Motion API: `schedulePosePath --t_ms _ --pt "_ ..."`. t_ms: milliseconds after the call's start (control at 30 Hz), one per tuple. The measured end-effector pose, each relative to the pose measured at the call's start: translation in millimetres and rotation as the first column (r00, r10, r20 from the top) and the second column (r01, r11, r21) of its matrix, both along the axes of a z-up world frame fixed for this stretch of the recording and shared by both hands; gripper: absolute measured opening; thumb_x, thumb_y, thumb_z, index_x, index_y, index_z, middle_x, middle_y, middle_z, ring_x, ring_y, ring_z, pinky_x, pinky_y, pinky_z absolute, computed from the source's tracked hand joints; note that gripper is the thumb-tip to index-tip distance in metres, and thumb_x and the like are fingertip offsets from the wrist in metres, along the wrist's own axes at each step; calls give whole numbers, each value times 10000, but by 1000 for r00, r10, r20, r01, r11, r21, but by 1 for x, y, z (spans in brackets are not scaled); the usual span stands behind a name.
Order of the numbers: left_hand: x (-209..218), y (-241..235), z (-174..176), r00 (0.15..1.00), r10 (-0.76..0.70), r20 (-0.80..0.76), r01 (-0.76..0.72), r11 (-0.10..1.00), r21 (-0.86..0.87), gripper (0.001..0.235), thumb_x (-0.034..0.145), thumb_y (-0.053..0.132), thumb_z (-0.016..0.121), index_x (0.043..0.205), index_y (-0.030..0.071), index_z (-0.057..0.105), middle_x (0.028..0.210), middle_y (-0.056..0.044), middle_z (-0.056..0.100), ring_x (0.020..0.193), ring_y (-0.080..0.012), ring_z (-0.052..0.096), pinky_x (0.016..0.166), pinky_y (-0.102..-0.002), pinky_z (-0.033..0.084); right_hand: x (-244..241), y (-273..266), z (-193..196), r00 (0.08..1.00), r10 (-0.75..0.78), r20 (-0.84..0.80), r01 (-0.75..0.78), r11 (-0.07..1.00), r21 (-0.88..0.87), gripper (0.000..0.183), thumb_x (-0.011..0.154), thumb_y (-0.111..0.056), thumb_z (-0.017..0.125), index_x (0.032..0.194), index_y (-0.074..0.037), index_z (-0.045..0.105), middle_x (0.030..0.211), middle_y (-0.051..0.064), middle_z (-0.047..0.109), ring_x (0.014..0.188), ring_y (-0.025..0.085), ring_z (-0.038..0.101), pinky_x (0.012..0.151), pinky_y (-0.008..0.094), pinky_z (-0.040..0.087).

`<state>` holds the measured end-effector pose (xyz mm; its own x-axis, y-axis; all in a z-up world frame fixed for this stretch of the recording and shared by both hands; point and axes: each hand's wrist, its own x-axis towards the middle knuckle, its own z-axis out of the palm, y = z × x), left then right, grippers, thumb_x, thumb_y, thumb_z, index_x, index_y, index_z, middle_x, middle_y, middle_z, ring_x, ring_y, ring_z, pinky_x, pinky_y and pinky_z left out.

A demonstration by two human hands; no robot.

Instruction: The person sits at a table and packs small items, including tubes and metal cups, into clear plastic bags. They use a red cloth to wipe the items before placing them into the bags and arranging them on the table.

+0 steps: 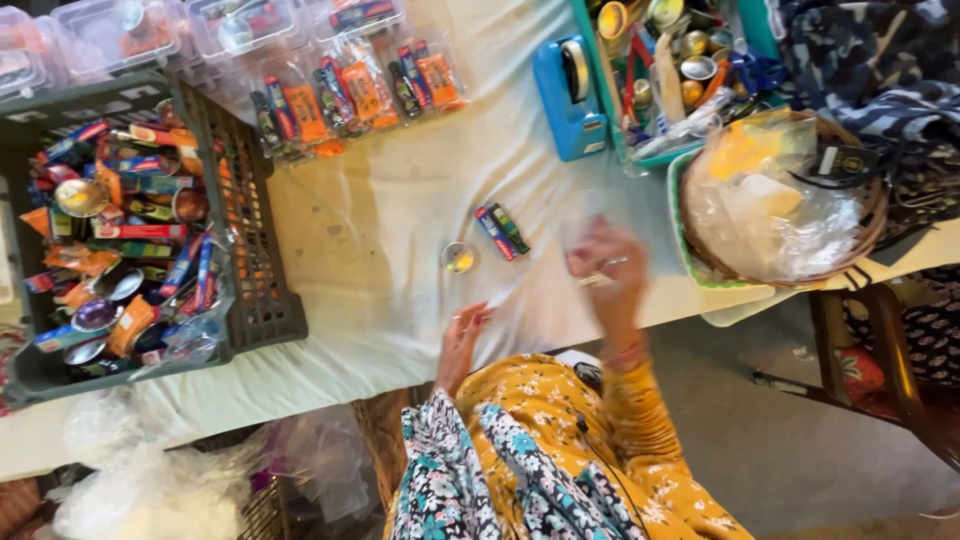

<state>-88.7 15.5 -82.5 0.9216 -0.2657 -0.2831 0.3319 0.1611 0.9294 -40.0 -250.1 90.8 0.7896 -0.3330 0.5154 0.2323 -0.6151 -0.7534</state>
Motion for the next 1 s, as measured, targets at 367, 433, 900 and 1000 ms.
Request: schedulePosePath --t_ms 367,433,900,1000 --pt "39 48 67 940 102 -325 -246 863 -441 502 1082 251 487 1517 4 450 1411 -203 621 1288 -263 612 1107 -400 471 -34 145 -12 747 595 -297 -662 705 -252 227 831 -127 778 1042 -83 704 1183 104 663 1161 292 614 1065 475 455" --pt "39 57 65 953 113 -280 -228 876 -425 501 1106 250 469 1534 -8 438 1420 -208 619 1302 -260 611 1125 -398 470 -32 150 -11 783 557 -278 -615 759 -214 221 851 -144 790 1046 -95 697 1220 112 645 1166 303 608 1060 475 445" --pt "43 47 63 995 -75 -68 47 935 -353 586 1066 302 469 1595 64 387 1501 -155 576 1369 -231 563 1125 -397 443 -48 94 -124 738 580 -346 128 384 915 240 991 -68 671 1202 37 623 1026 57 691 919 147 693 877 315 587" --pt "55 52 73 974 -48 -223 -50 909 -413 562 1074 385 446 1523 47 467 1430 -146 625 1314 -234 592 1126 -403 462 -43 80 -134 692 614 -381 -48 565 824 175 955 -19 676 1117 33 634 1012 49 688 941 139 702 866 286 568"
